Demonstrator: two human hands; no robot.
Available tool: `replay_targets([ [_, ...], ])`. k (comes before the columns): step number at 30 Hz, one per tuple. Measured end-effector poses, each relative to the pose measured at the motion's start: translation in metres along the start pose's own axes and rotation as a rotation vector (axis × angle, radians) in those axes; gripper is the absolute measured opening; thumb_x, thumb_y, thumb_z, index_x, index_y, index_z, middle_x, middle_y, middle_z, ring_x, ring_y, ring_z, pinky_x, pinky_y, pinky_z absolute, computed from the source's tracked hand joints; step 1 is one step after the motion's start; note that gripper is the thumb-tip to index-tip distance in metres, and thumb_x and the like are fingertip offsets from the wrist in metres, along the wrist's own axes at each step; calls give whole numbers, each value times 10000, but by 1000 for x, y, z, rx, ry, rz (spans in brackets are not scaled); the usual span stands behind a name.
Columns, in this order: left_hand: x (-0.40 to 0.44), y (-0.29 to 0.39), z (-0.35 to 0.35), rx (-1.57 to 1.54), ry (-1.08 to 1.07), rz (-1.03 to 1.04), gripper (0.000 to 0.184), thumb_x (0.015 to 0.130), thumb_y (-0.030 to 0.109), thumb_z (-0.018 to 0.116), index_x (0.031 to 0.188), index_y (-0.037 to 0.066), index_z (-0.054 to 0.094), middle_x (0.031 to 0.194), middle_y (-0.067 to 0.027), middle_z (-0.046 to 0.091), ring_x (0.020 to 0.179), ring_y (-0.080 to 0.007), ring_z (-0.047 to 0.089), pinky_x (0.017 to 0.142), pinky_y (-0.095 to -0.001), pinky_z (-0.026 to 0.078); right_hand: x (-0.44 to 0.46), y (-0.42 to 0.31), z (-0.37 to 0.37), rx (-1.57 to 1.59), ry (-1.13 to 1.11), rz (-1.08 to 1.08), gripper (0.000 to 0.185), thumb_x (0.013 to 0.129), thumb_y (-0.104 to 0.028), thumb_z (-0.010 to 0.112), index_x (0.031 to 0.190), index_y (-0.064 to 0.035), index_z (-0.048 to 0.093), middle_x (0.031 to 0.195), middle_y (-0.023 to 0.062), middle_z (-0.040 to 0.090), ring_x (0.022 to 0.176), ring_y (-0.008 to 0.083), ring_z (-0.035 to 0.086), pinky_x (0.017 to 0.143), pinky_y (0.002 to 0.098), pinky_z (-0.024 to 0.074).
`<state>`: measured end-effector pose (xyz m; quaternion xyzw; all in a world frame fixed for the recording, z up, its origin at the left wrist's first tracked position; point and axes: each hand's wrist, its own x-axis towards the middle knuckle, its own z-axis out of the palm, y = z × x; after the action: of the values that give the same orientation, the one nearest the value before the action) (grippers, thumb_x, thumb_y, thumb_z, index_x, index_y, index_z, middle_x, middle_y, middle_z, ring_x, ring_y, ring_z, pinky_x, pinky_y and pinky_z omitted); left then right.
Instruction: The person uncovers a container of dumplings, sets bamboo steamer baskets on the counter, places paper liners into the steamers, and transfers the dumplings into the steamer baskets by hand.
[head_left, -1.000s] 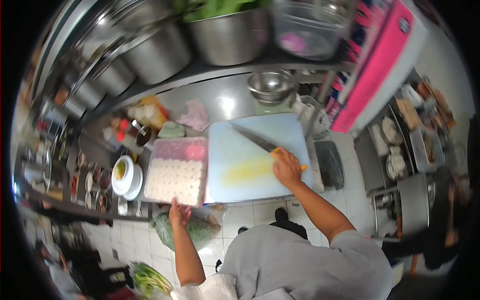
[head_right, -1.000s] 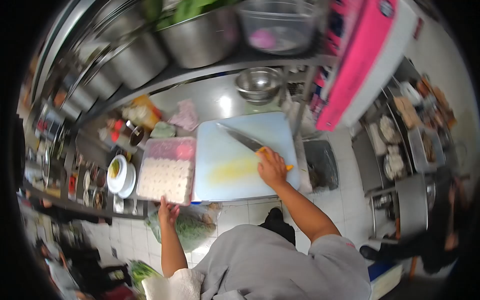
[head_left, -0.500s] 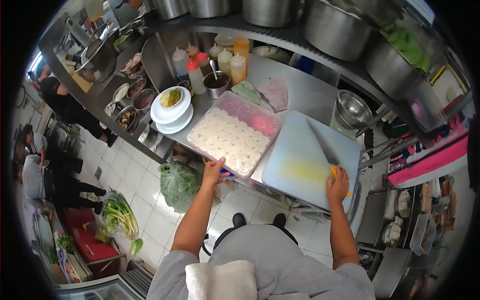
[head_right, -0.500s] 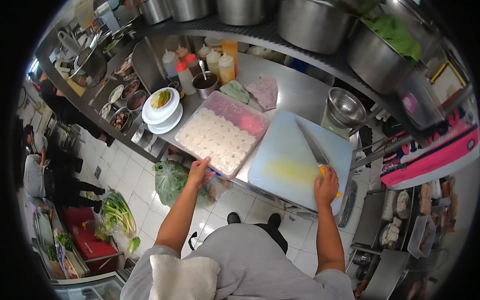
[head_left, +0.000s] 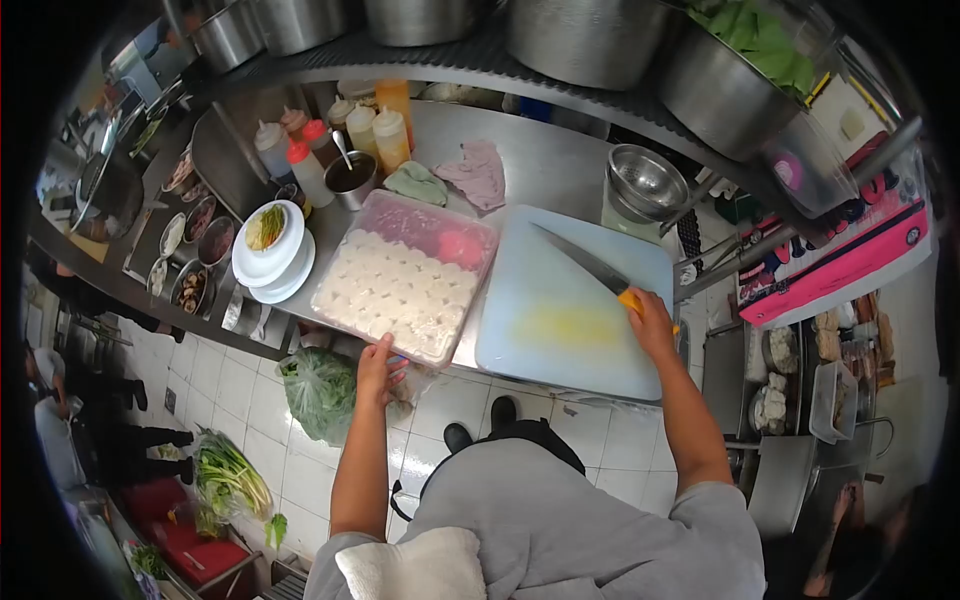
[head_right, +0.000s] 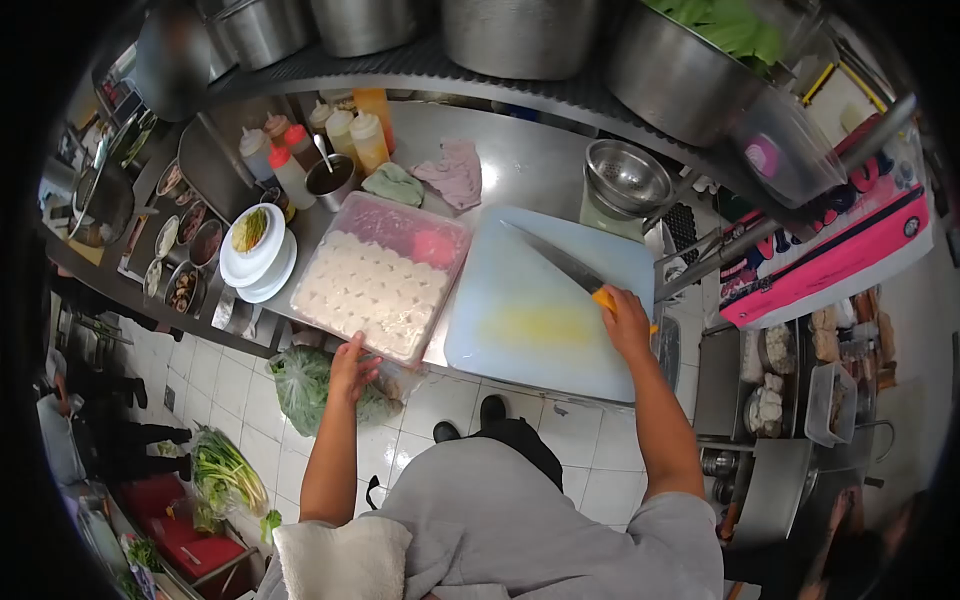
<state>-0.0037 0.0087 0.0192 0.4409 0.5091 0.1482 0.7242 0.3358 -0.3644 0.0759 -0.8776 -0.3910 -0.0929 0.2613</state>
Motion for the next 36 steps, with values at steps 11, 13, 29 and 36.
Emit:
replay_targets([
  [11, 7, -15, 24, -400, 54, 31, 455, 826, 439, 682, 1091, 93, 552, 1041, -58, 590, 879, -173, 585, 727, -310, 451, 84, 74, 10, 47, -181, -116, 454, 765, -56, 674, 1199, -91, 547, 1126, 112, 612, 1036, 328, 567, 869, 443, 451],
  [13, 7, -13, 30, -494, 92, 68, 452, 829, 435, 677, 1092, 86, 563, 1063, -63, 595, 873, -159, 585, 719, -295, 447, 74, 75, 11, -9, -198, -98, 478, 761, -57, 679, 1216, -93, 540, 1153, 120, 605, 1056, 333, 561, 892, 451, 440],
  [29, -48, 37, 9, -759, -114, 343, 590, 861, 143, 592, 1365, -1, 322, 1303, -182, 465, 1184, -310, 498, 1019, -433, 414, -7, -153, 72, 642, -113, 156, 403, 857, -31, 583, 1253, -88, 534, 1261, 88, 538, 1039, 199, 577, 852, 315, 472],
  [36, -73, 54, -10, -501, -110, 580, 578, 814, 53, 640, 1320, -12, 369, 1239, -150, 513, 1123, -240, 523, 989, -355, 406, 1, -263, 18, 928, -374, 123, 365, 900, -68, 544, 1263, -37, 520, 1297, 97, 521, 1044, 208, 588, 882, 319, 462],
])
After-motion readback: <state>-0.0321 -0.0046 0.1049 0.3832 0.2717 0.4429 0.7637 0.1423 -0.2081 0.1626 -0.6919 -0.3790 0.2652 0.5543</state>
